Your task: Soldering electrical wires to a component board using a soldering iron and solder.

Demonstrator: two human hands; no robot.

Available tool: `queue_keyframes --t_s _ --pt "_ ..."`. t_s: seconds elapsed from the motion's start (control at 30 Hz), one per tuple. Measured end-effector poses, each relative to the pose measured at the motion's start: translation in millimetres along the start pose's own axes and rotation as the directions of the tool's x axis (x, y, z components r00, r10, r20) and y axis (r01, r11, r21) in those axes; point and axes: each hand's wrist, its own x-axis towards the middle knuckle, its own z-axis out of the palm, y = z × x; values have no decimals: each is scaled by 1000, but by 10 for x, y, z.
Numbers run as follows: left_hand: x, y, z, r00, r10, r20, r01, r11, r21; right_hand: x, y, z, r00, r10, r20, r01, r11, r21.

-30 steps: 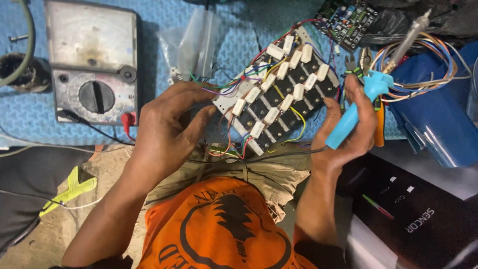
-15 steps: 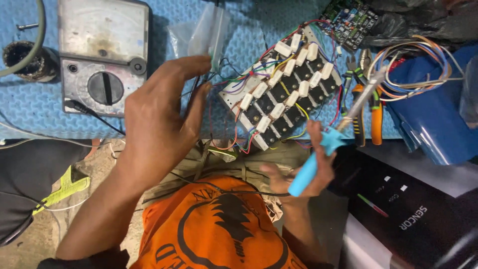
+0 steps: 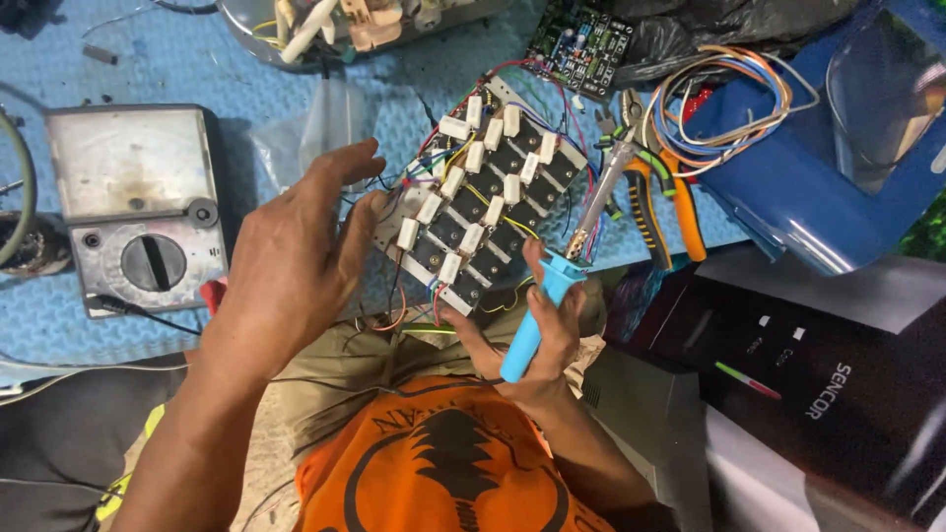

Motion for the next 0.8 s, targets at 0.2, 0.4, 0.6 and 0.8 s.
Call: queue_keyframes --t_s 0.2,0.4,0.6,0.8 --pt "15 45 -13 997 3 72 -2 1000 -18 83 -28 -106 998 29 57 -34 996 82" --pt "-116 89 -74 996 -27 84 35 996 -85 140 161 -214 998 -36 43 27 981 192" --pt "-250 78 -145 988 -96 118 129 940 -315 175 201 -260 996 -79 33 76 994 76" --pt "-419 -69 40 988 -154 22 151 912 -381 254 255 -222 987 -154 -46 158 982 103"
